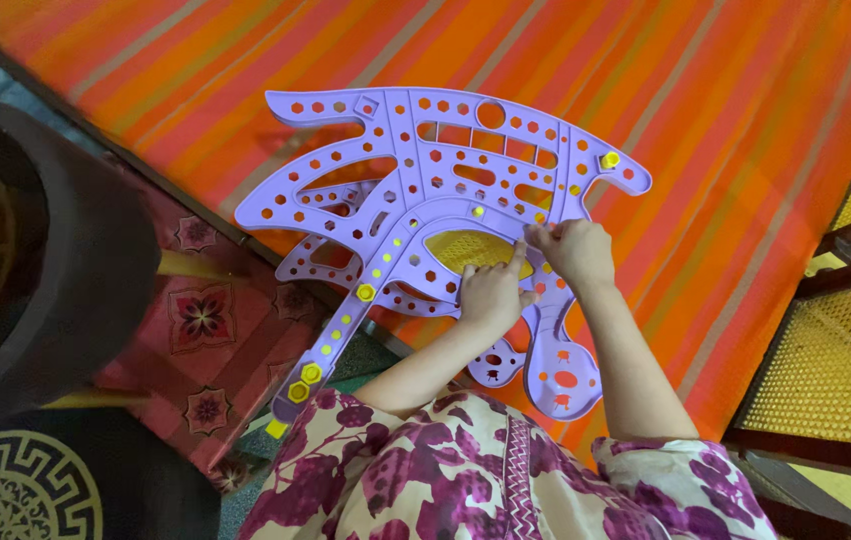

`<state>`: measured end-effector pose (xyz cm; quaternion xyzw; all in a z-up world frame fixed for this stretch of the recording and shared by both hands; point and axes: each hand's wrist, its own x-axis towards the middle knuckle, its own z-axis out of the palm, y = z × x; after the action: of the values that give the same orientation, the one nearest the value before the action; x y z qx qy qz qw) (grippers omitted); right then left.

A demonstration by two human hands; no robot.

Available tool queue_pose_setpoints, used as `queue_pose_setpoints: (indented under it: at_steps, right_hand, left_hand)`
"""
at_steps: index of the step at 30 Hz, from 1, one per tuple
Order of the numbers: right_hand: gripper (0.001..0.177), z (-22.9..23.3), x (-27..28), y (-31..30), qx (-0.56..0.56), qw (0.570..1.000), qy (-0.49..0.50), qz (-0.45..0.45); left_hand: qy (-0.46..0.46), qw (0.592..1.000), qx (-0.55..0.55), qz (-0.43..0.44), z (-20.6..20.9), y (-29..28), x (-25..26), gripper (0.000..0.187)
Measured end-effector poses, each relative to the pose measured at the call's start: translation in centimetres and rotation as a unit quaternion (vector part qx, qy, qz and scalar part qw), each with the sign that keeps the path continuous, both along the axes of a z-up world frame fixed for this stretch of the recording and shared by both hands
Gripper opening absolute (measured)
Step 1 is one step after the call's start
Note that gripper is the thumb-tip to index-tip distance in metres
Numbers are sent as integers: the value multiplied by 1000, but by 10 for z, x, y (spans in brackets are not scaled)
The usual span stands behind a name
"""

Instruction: The person assembles a purple plastic duck-shaped rocking chair by connecting the side panels and seat using yellow plastic bolts.

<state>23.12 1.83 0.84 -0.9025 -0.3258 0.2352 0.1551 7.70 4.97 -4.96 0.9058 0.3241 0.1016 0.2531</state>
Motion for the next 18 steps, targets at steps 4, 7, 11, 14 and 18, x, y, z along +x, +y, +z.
queue_pose_setpoints:
  at_steps: [4,7,11,14,18]
  right_hand:
    - [51,-7,11,-3,11,989,-133,70]
    - [42,-3,12,-13,108,984,-85,109]
    - [30,2,8,-15,110,984,-16,136]
    - [29,-2,12,-13,96,984,-44,146]
    - [33,-9,14,-16,133,976,-67,160]
  left_hand:
    - [6,1000,-9,-1,-1,1,1,97]
    - [6,1000,7,6,-3,1,4,98]
    - [32,999,-6,6,-4,1,7,97]
    - [30,1000,-3,1,-6,1,6,98]
    - [6,1000,11,3,-7,1,7,96]
